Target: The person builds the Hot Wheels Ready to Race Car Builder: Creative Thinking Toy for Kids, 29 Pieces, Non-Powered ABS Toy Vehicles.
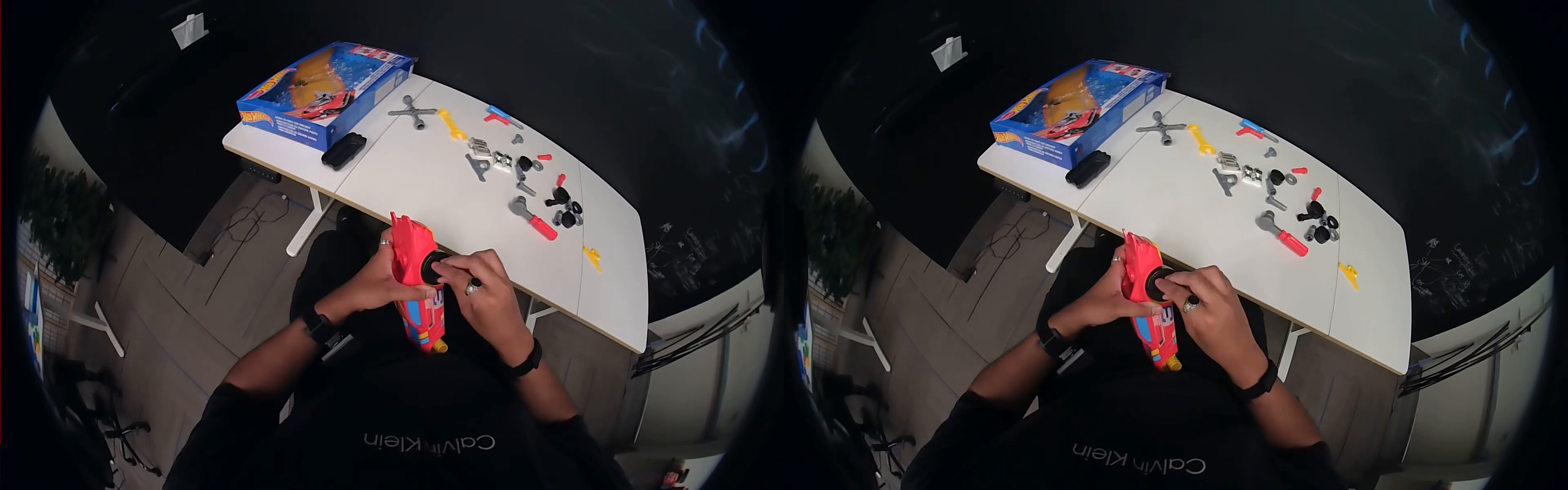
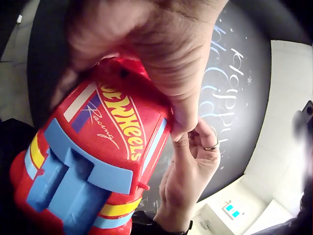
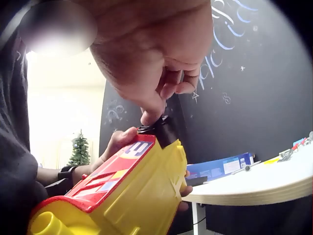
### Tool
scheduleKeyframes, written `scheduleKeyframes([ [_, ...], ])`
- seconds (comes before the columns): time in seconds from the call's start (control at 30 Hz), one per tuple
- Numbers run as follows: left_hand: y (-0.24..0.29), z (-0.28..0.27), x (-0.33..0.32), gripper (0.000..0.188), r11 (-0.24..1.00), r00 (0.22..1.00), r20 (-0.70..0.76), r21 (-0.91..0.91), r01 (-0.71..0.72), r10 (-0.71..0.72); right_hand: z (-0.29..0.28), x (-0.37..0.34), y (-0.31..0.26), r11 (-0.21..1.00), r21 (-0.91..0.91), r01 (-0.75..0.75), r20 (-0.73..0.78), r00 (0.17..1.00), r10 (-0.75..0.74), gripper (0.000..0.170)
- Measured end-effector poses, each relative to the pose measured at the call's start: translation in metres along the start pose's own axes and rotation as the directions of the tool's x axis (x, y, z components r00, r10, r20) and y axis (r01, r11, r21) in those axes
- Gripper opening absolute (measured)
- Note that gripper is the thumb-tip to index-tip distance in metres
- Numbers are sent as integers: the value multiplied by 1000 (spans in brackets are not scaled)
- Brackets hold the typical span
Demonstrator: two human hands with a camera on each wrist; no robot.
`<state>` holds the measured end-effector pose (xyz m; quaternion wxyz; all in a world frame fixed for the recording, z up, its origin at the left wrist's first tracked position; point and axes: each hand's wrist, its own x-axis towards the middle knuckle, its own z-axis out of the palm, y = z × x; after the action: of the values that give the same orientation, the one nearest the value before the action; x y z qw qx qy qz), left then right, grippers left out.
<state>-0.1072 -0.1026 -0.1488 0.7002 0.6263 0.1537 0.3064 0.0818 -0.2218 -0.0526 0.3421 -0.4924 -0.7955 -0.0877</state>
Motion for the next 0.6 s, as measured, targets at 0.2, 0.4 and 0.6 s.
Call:
scheduleKeyframes([
  [0.2,6,-3,-8,106,1000,997,-70,18,10,-9,22,2,0,985,149,-83,-62,994,93,24],
  [0.4,8,0,-9,102,995,994,-108,98,28,-17,31,0,-8,963,209,-169,-105,975,194,21],
  [0.6,16,2,-9,99,985,996,-91,170,29,-14,32,-6,-11,959,185,-214,-113,965,237,20],
])
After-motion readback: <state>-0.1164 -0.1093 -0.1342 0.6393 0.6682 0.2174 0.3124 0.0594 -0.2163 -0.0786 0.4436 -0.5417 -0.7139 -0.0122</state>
